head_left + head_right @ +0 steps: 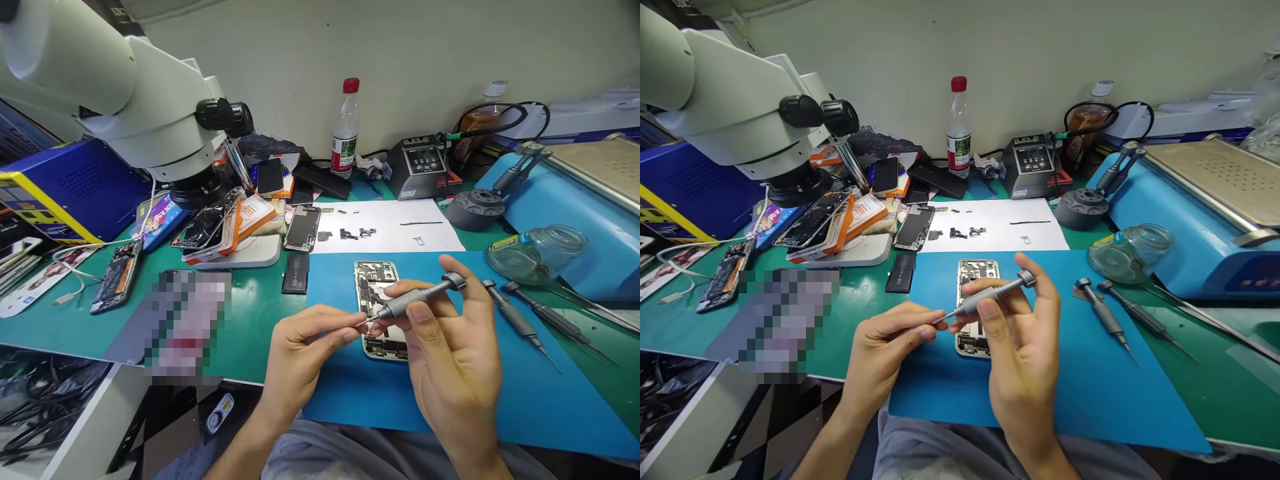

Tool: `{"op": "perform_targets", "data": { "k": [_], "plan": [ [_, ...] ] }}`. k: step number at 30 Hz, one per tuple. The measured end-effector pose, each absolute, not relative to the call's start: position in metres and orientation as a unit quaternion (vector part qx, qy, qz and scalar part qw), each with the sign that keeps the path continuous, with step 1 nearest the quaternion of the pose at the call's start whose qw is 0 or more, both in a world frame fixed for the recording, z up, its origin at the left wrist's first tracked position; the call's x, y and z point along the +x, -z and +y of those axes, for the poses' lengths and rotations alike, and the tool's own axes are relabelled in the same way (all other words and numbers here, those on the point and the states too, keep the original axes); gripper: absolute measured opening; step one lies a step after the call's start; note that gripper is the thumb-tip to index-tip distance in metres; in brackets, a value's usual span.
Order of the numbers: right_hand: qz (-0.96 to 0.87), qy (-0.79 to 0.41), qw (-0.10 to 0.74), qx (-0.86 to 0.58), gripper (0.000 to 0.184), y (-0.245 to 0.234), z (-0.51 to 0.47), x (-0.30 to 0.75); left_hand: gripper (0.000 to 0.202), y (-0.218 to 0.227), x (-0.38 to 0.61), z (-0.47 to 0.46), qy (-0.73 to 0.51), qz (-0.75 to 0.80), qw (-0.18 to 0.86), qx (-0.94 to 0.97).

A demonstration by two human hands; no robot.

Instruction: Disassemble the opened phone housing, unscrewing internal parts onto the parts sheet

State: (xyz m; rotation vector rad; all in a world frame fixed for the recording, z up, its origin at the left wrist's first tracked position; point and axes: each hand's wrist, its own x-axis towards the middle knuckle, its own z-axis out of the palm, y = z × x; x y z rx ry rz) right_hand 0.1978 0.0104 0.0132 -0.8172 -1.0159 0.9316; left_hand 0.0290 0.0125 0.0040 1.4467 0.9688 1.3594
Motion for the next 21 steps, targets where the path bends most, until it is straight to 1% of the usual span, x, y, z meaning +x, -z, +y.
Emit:
{"op": "perform_targets", "data": {
  "k": [4, 7, 12, 21],
  "plan": [
    [-0.422, -0.420, 0.693, -0.405, 0.054, -0.0142, 0.0100, 0.1971, 0.013, -0.0018, 0.0291, 0.0115, -0.551, 0.375, 0.476, 0.574],
    [-0.404, -0.427, 0.687, -0.427, 0.054, -0.0166, 0.0085, 0.1971, 0.017, -0.0005, 0.0291, 0.0105, -0.548, 0.368, 0.489, 0.571],
    [-0.410, -0.427, 0.687, -0.422, 0.051, -0.0162, 0.0080, 0.1959, 0.025, 0.0008, 0.0279, 0.0087, -0.537, 0.366, 0.504, 0.569],
    [-0.420, -0.424, 0.682, -0.422, 0.051, -0.0136, 0.0076, 0.1958, 0.029, 0.0014, 0.0258, 0.0092, -0.517, 0.370, 0.527, 0.564]
  ]
}}
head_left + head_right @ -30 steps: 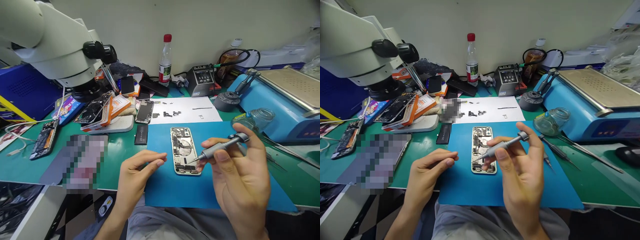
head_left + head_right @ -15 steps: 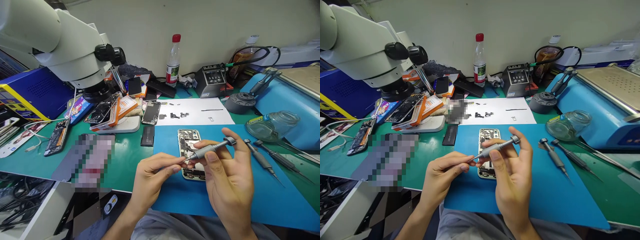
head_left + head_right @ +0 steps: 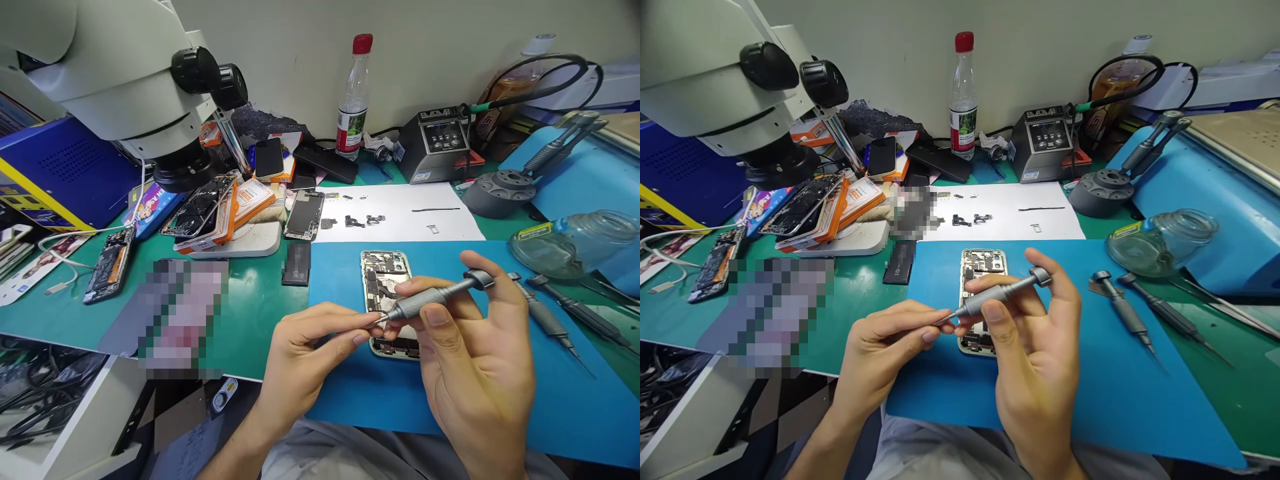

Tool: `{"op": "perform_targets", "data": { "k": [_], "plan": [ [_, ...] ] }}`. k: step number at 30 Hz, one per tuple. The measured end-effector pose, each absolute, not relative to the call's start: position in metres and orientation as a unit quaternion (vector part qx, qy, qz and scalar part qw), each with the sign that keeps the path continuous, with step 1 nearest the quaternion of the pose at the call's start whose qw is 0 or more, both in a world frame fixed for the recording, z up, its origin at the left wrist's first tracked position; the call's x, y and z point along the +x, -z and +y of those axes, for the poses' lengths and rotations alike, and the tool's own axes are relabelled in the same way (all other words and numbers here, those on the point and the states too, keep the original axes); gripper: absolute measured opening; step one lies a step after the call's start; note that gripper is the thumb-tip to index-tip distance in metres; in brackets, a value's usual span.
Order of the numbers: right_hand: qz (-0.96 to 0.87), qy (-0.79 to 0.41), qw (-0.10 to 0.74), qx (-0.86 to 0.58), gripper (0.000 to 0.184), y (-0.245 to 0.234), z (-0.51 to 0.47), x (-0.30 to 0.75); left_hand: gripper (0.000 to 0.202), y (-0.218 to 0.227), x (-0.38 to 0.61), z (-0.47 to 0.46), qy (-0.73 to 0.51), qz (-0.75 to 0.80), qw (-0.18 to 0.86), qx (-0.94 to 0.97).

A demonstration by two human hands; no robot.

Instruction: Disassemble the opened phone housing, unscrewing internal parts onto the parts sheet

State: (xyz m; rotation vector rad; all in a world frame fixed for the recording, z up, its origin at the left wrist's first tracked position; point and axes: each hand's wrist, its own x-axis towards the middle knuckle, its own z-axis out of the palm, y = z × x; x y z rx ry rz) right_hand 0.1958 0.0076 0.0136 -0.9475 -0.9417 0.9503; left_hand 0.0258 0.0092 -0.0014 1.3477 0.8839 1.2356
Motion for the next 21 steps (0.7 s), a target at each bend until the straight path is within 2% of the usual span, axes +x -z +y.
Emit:
{"op": "perform_targets", "data": {
  "k": [6, 21],
  "plan": [
    [-0.418, -0.419, 0.682, -0.430, 0.052, -0.0146, 0.0087, 0.1957, 0.035, 0.0016, 0.0253, 0.0084, -0.511, 0.370, 0.527, 0.570],
    [-0.405, -0.435, 0.679, -0.432, 0.049, -0.0149, 0.0086, 0.1939, 0.032, -0.0023, 0.0250, 0.0072, -0.513, 0.361, 0.539, 0.561]
  ]
}}
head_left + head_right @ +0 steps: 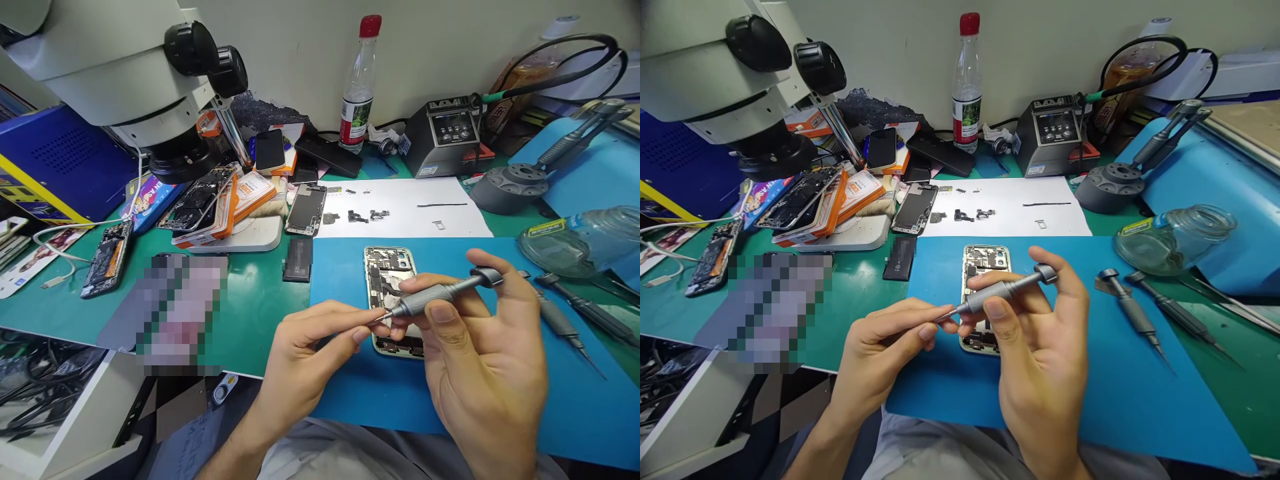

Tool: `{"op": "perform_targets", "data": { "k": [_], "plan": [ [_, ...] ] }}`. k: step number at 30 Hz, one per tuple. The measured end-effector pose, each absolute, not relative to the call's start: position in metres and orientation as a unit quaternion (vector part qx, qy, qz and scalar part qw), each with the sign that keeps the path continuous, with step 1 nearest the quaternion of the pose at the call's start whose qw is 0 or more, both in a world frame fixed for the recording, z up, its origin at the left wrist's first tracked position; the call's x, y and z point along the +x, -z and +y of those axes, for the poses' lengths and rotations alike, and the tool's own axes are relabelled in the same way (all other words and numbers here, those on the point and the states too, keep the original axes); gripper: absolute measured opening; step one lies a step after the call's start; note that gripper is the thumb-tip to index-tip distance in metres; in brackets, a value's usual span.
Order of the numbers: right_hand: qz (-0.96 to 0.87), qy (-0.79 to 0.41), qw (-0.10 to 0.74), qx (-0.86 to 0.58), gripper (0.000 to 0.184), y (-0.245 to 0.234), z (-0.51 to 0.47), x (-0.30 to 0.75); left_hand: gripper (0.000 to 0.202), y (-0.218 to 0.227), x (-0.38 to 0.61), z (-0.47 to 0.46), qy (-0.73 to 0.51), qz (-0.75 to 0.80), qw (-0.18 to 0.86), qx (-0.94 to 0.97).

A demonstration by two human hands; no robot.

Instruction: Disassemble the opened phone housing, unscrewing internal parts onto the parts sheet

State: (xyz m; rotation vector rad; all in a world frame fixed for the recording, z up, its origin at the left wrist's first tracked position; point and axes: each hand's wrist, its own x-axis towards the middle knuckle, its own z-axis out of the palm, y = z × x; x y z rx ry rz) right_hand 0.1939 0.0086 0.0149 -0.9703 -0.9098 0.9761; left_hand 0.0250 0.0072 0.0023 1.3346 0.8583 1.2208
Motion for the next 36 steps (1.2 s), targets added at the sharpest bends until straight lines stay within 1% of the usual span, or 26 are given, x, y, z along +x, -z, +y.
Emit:
{"op": "perform_targets", "data": {
  "k": [8, 13, 19, 22, 24, 26, 28, 29, 31, 33, 36],
  "plan": [
    [-0.409, -0.452, 0.663, -0.435, 0.050, -0.017, 0.009, 0.196, 0.027, -0.003, 0.024, 0.008, -0.516, 0.359, 0.547, 0.552],
    [-0.417, -0.458, 0.664, -0.418, 0.047, -0.015, 0.011, 0.197, 0.029, -0.002, 0.025, 0.007, -0.515, 0.364, 0.548, 0.550],
    [-0.410, -0.473, 0.661, -0.414, 0.049, -0.013, 0.010, 0.197, 0.026, -0.002, 0.024, 0.006, -0.511, 0.364, 0.540, 0.561],
    [-0.403, -0.488, 0.659, -0.407, 0.050, -0.013, 0.012, 0.201, 0.027, -0.003, 0.023, 0.007, -0.500, 0.361, 0.540, 0.572],
    [-0.385, -0.493, 0.669, -0.402, 0.047, -0.015, 0.013, 0.206, 0.033, -0.003, 0.024, 0.007, -0.489, 0.360, 0.547, 0.577],
    [-0.381, -0.456, 0.691, -0.412, 0.045, -0.016, 0.013, 0.212, 0.036, -0.002, 0.025, 0.007, -0.476, 0.388, 0.525, 0.588],
    [-0.419, -0.365, 0.711, -0.432, 0.049, -0.015, 0.011, 0.219, 0.026, -0.001, 0.026, 0.006, -0.473, 0.438, 0.475, 0.599],
    [-0.455, -0.309, 0.711, -0.438, 0.055, -0.013, 0.010, 0.221, 0.020, 0.000, 0.027, 0.005, -0.476, 0.464, 0.448, 0.598],
    [-0.541, -0.219, 0.681, -0.442, 0.072, -0.007, 0.007, 0.223, 0.018, 0.001, 0.028, 0.002, -0.486, 0.503, 0.408, 0.588],
    [-0.613, -0.173, 0.629, -0.447, 0.084, 0.001, 0.005, 0.223, 0.019, 0.002, 0.029, 0.000, -0.484, 0.528, 0.387, 0.580],
    [-0.663, -0.151, 0.575, -0.456, 0.087, 0.009, 0.004, 0.220, 0.019, 0.002, 0.029, -0.001, -0.466, 0.542, 0.375, 0.591]
  ]
}}
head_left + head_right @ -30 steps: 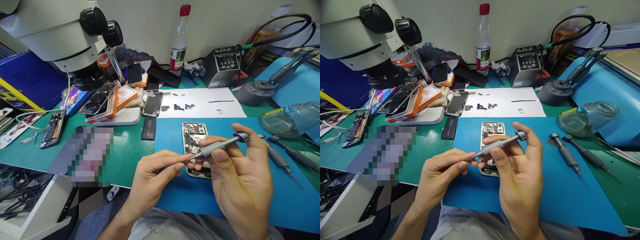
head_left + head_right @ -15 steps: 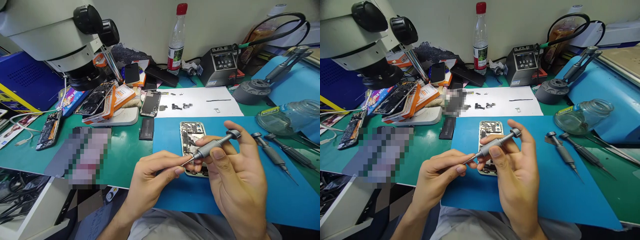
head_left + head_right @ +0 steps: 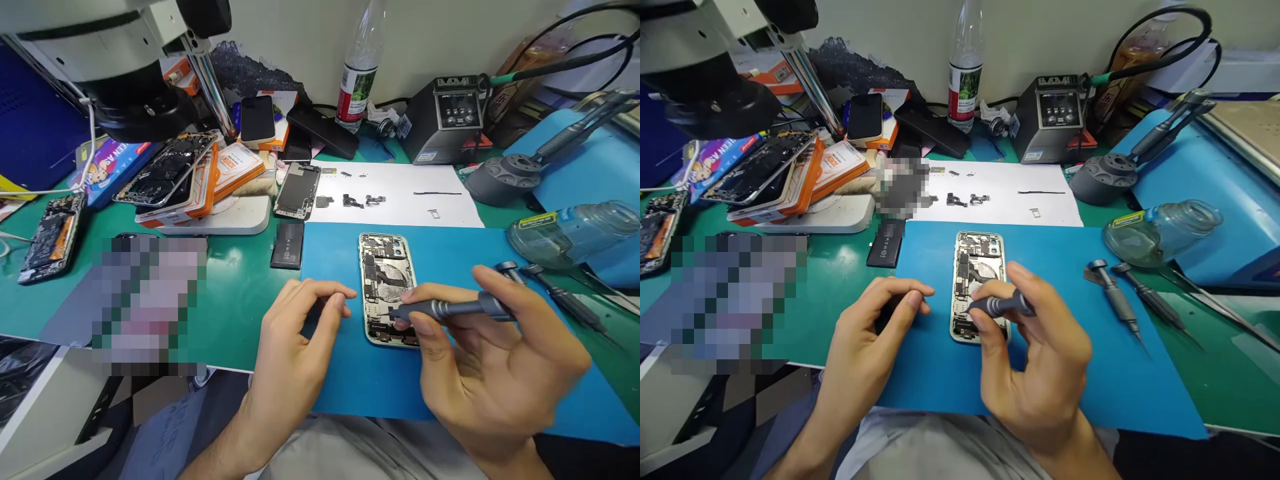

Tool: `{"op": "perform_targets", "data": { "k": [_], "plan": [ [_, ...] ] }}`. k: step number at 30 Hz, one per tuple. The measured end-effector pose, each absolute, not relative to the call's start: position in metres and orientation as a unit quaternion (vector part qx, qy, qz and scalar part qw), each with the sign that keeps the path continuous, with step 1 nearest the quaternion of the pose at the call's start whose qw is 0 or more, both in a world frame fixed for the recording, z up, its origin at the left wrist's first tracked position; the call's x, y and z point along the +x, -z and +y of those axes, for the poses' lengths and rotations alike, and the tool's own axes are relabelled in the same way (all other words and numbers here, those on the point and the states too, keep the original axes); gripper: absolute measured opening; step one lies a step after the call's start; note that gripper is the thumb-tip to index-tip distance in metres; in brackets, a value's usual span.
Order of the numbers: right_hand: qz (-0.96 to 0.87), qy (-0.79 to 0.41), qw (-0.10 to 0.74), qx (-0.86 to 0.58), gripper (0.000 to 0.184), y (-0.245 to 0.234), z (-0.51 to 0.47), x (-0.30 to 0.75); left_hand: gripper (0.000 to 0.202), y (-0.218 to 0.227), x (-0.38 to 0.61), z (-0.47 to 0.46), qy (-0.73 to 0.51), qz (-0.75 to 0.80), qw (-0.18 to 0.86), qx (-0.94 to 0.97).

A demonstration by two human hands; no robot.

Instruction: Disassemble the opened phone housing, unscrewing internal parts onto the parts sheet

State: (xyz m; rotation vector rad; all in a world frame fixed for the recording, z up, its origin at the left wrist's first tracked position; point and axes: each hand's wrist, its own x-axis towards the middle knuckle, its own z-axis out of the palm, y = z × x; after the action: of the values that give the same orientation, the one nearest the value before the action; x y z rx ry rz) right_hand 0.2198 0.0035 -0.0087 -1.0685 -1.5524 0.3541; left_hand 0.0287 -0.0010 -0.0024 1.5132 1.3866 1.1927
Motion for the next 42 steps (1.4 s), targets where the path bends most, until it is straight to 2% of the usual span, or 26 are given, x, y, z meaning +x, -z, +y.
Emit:
{"op": "perform_targets", "data": {
  "k": [6, 15, 21, 27, 31, 35, 42],
  "plan": [
    [-0.701, -0.151, 0.531, -0.452, 0.085, 0.008, 0.005, 0.218, 0.019, 0.003, 0.028, 0.000, -0.452, 0.532, 0.375, 0.610],
    [-0.693, -0.154, 0.521, -0.473, 0.082, 0.011, 0.002, 0.216, 0.018, 0.003, 0.028, 0.000, -0.447, 0.526, 0.378, 0.617],
    [-0.736, -0.077, 0.482, -0.469, 0.084, 0.016, 0.001, 0.222, 0.017, 0.003, 0.029, 0.000, -0.446, 0.529, 0.369, 0.621],
    [-0.774, -0.008, 0.454, -0.442, 0.075, 0.006, 0.004, 0.228, 0.017, 0.003, 0.029, -0.001, -0.447, 0.531, 0.365, 0.621],
    [-0.775, -0.001, 0.460, -0.434, 0.067, -0.002, 0.007, 0.228, 0.017, 0.003, 0.029, -0.001, -0.446, 0.531, 0.361, 0.623],
    [-0.769, 0.007, 0.465, -0.439, 0.076, -0.004, 0.008, 0.226, 0.016, 0.003, 0.030, 0.000, -0.445, 0.531, 0.358, 0.626],
    [-0.778, -0.009, 0.472, -0.415, 0.073, -0.005, 0.009, 0.228, 0.016, 0.003, 0.031, 0.000, -0.443, 0.530, 0.352, 0.632]
  ]
}}
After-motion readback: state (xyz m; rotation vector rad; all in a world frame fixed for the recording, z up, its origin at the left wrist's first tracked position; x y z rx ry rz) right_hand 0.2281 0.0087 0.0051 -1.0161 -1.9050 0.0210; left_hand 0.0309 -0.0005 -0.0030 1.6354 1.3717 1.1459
